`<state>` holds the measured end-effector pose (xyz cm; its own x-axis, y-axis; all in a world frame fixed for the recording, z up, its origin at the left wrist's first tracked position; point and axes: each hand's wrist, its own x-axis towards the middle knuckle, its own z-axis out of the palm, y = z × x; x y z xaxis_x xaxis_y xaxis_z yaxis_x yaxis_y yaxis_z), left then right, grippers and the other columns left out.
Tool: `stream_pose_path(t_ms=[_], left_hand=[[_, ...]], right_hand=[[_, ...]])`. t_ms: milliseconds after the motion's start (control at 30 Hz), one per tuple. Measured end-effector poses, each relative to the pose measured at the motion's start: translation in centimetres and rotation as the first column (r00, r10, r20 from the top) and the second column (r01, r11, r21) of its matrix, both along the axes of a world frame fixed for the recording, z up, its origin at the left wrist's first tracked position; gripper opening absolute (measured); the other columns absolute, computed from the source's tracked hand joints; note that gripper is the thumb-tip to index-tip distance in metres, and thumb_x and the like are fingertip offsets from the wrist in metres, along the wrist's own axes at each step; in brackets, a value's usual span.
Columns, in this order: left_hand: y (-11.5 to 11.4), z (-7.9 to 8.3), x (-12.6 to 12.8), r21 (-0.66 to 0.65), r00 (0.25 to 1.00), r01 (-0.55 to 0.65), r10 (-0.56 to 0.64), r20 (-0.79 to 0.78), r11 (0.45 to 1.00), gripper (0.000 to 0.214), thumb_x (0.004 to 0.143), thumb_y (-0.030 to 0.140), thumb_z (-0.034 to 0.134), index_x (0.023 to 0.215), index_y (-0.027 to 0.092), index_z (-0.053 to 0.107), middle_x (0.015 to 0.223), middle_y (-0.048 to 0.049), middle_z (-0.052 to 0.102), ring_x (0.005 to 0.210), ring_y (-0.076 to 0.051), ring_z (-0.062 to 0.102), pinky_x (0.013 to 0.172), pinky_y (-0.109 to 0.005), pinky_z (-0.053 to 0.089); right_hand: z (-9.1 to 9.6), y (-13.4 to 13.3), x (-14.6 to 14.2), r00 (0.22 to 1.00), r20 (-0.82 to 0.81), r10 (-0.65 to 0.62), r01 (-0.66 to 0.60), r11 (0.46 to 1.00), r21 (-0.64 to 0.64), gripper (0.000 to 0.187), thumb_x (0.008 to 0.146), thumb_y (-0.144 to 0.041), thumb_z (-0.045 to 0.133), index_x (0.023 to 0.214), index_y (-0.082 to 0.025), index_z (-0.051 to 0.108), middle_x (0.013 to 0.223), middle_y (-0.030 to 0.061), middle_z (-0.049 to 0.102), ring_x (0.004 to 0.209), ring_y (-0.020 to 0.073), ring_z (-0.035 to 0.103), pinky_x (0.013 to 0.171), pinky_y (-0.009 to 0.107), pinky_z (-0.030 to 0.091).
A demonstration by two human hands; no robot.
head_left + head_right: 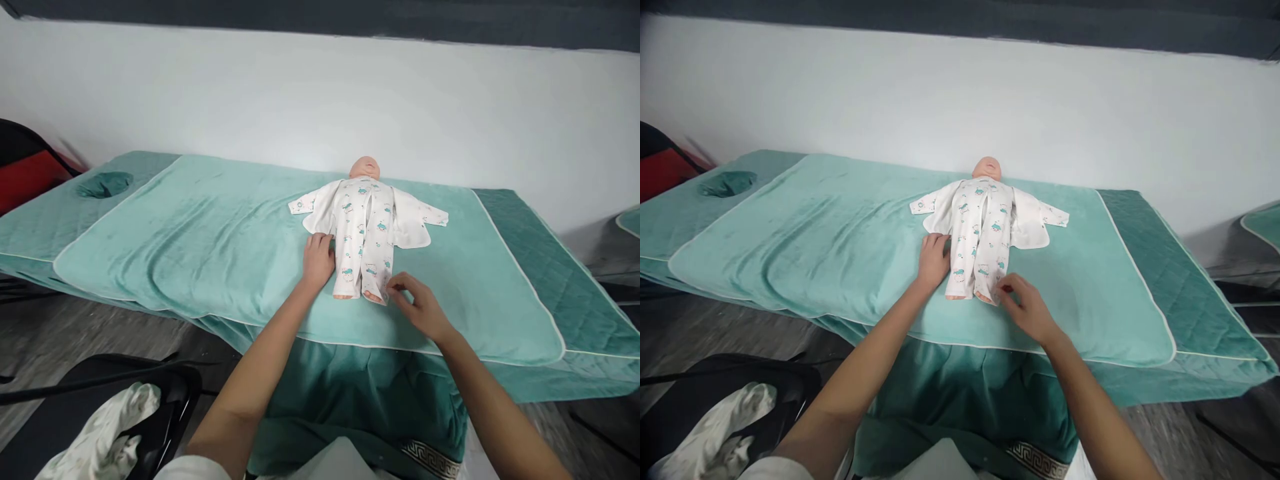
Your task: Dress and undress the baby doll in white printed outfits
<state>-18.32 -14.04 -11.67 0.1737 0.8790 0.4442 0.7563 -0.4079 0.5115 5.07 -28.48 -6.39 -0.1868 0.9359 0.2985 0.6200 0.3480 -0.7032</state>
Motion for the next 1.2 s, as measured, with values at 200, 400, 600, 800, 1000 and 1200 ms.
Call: stream_pose_path(t_ms=[200,400,600,800,1000,1200], left_hand=[[1.9,0.4,-0.1,0.051,0.964,0.176,-0.161,-0.214,0.983,0.036,0.095,0.022,0.048,0.124,0.018,0.068,0.136,-0.0155,0.062,0.148,-0.035,0.036,0.128,-0.057,0.020],[5.4,0.7,0.1,-0.057,0.897,0.357,-0.359,-0.256,0.932,0.035,0.090,0.023,0.056,0.122,0.020,0.071,0.134,-0.0141,0.066,0.145,-0.034,0.043,0.129,-0.055,0.023],[7.5,1.6,1.1,-0.148,0.895,0.423,-0.438,-0.087,0.894,0.053,0.089,0.035,0.064,0.140,0.019,0.060,0.150,-0.0127,0.057,0.141,-0.032,0.050,0.121,-0.044,0.041],[8.3,1.5,1.5,-0.182,0.875,0.443,-0.467,-0.126,0.878,0.047,0.086,0.032,0.065,0.131,0.021,0.066,0.148,-0.0103,0.059,0.144,-0.032,0.048,0.126,-0.044,0.034],[8.5,1.1,1.3,-0.214,0.891,0.437,-0.452,-0.026,0.874,0.048,0.081,0.033,0.069,0.128,0.021,0.067,0.141,-0.0132,0.064,0.140,-0.037,0.051,0.124,-0.049,0.034],[8.1,1.3,1.2,-0.206,0.917,0.399,-0.383,0.115,0.894,0.052,0.092,0.036,0.058,0.141,0.018,0.055,0.128,-0.0144,0.069,0.130,-0.034,0.058,0.119,-0.045,0.040]], right_hand=[[-3.1,6.7,2.0,0.952,0.117,-0.283,0.250,0.939,0.237,0.025,0.093,-0.017,0.046,0.110,-0.020,0.064,0.114,0.0116,0.066,0.106,0.0262,0.062,0.094,0.047,0.053],[-4.7,11.8,2.3,0.868,0.391,-0.305,0.185,0.931,0.314,0.037,0.095,-0.019,0.047,0.127,-0.012,0.064,0.129,0.0184,0.063,0.129,0.0311,0.049,0.113,0.052,0.040],[-4.8,12.3,2.0,0.821,0.510,-0.256,0.102,0.945,0.310,0.043,0.097,-0.025,0.048,0.136,-0.011,0.061,0.133,0.0178,0.062,0.136,0.0310,0.045,0.121,0.052,0.030],[-5.0,12.4,2.0,0.803,0.532,-0.269,0.115,0.946,0.305,0.040,0.097,-0.024,0.047,0.131,-0.012,0.065,0.122,0.0166,0.066,0.121,0.0300,0.054,0.119,0.049,0.033],[-4.5,13.9,0.7,0.820,0.517,-0.244,0.097,0.951,0.295,0.038,0.096,-0.024,0.052,0.128,-0.011,0.067,0.123,0.0171,0.068,0.120,0.0319,0.055,0.111,0.046,0.041],[-4.5,14.2,0.2,0.857,0.477,-0.196,0.107,0.972,0.209,0.028,0.091,-0.025,0.055,0.111,-0.016,0.073,0.111,0.0134,0.073,0.106,0.0295,0.064,0.092,0.040,0.052]])
